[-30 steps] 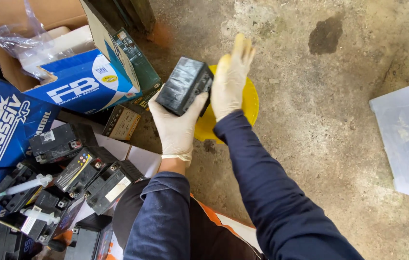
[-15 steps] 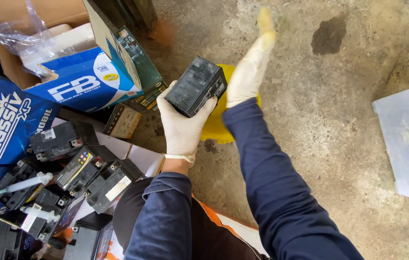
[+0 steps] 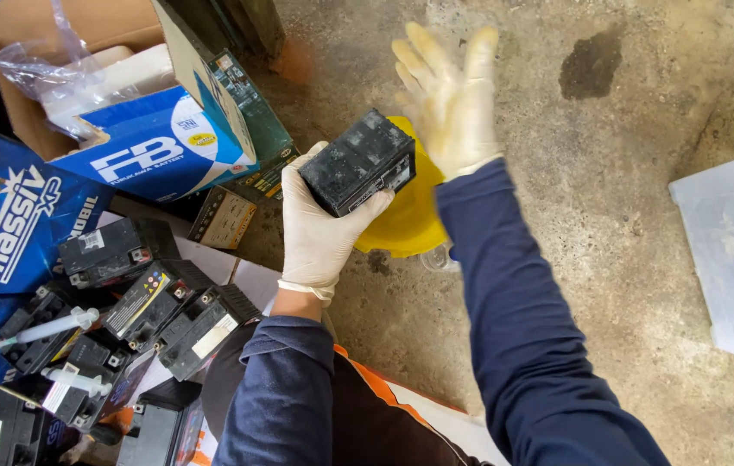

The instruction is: Prying open a battery casing with a screwdriver and draining the liquid into a bucket.

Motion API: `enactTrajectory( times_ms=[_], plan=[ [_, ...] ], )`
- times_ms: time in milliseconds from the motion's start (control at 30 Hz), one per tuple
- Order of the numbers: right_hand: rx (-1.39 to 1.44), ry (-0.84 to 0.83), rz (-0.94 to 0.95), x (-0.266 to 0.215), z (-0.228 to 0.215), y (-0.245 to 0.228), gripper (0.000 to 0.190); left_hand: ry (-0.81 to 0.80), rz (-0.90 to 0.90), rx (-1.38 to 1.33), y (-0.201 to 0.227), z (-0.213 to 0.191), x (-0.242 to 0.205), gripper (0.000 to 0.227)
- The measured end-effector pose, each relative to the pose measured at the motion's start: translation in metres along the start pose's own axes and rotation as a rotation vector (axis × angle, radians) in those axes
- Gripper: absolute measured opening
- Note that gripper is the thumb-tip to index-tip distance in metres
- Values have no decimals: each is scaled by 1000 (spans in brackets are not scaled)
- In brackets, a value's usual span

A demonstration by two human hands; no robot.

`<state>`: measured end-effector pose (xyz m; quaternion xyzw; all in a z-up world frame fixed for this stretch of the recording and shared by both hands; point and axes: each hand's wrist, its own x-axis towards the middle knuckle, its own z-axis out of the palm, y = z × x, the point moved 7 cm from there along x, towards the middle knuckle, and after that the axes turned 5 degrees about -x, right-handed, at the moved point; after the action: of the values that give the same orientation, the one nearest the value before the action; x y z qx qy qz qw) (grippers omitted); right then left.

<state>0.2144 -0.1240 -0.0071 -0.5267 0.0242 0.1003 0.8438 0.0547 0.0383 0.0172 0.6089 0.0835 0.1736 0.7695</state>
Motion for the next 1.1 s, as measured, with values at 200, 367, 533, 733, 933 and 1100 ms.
enactTrajectory(
  times_ms=[200, 367, 533, 733, 933, 1100],
  plan=[
    [215, -236, 30, -3, -15, -29, 123, -57, -16, -2, 7, 7, 1, 81],
    [91, -243, 166, -75, 57, -2, 101, -103, -49, 9, 10, 12, -5, 79],
    [-94, -161, 158, -62, 25, -32, 119, -105, -6, 43, -2, 15, -3, 79],
    [-32, -103, -47, -77, 26, -36, 104, -58, -40, 8, 1, 13, -2, 81],
    [108, -331, 49, -93, 46, -8, 109, -32, -69, 73, 3, 7, -4, 82],
    [303, -523, -48, -92, 35, 4, 120, -85, -96, -45, 4, 14, -2, 74]
  ],
)
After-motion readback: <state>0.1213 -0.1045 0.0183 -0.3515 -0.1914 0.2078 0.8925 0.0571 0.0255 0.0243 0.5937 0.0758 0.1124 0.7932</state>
